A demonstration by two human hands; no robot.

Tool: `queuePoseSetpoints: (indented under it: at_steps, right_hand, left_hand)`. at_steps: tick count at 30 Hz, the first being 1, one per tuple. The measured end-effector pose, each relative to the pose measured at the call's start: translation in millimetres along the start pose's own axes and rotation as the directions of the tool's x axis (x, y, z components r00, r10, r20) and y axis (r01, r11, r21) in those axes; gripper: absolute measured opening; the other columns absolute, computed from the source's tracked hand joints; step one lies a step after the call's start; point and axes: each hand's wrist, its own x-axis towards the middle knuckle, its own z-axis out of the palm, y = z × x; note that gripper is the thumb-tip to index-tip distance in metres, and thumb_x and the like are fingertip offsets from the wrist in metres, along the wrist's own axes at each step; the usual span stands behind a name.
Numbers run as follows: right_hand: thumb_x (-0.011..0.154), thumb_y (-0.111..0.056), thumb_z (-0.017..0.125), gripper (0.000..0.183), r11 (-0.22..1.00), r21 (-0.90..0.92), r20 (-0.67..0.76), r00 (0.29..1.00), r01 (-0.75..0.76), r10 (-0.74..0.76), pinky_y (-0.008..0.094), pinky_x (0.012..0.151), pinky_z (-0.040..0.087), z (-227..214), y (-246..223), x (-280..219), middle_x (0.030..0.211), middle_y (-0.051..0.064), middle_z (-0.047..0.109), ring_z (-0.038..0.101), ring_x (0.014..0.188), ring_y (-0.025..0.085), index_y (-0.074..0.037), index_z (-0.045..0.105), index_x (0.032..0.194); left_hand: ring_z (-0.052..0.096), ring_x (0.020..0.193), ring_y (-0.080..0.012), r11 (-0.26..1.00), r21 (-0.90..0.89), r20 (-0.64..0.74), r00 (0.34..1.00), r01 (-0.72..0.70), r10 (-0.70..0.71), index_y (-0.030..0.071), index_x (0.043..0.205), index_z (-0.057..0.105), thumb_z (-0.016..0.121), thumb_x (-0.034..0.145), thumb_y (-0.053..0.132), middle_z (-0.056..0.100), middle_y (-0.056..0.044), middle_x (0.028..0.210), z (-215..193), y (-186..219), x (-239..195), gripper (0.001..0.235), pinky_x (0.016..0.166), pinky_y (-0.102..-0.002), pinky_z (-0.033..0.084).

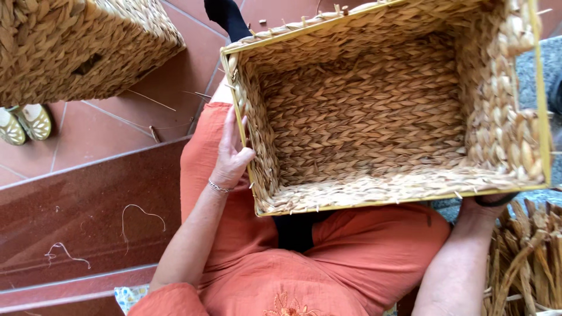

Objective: The person trims the protruding edges of a rectangular woven basket using shears. They rotate the basket to access different sides and cut the excess material flush with the rim.

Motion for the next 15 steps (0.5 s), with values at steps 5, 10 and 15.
queuePoseSetpoints:
  at_steps: [5, 10, 15]
  right_hand:
    - [0.107, -0.06, 0.054, 0.075, 0.999, 0.004, 0.002, 0.999, -0.043, 0.043, 0.043, 0.132, 0.033, -10.1, 4.4, -9.0, 0.167, 0.007, 0.045, 0.043, 0.155, 0.025, -0.011, 0.043, 0.163]
    - [0.106, -0.061, 0.055, 0.078, 0.998, 0.038, 0.005, 0.999, -0.049, 0.049, 0.045, 0.137, 0.032, -4.2, -1.4, -5.4, 0.172, 0.006, 0.043, 0.042, 0.163, 0.026, -0.012, 0.041, 0.165]
    - [0.108, -0.06, 0.055, 0.079, 0.998, -0.058, 0.09, 0.996, 0.033, -0.028, 0.041, 0.139, 0.028, 8.9, -4.2, -8.1, 0.174, 0.006, 0.04, 0.038, 0.16, 0.023, -0.01, 0.039, 0.167]
  left_hand:
    - [0.025, 0.16, -0.0252, 0.992, -0.08, -0.014, 0.995, 0.096, -0.097, 0.009, 0.167, 0.01, 0.053, 0.08, -0.008, 0.027, -0.011, 0.169, -0.9, 0.0, -8.3, 0.099, 0.119, -0.035, 0.038]
    - [0.031, 0.156, -0.0244, 0.996, -0.041, -0.017, 0.996, 0.081, -0.082, 0.007, 0.167, 0.012, 0.057, 0.088, -0.005, 0.027, -0.011, 0.17, 6.4, 6.0, 5.1, 0.092, 0.122, -0.035, 0.035]
    - [0.031, 0.158, -0.0228, 0.998, -0.053, -0.003, 0.999, 0.036, -0.037, 0.003, 0.166, 0.016, 0.059, 0.096, -0.002, 0.031, -0.013, 0.169, 11.1, 8.3, 13.9, 0.083, 0.13, -0.037, 0.027]
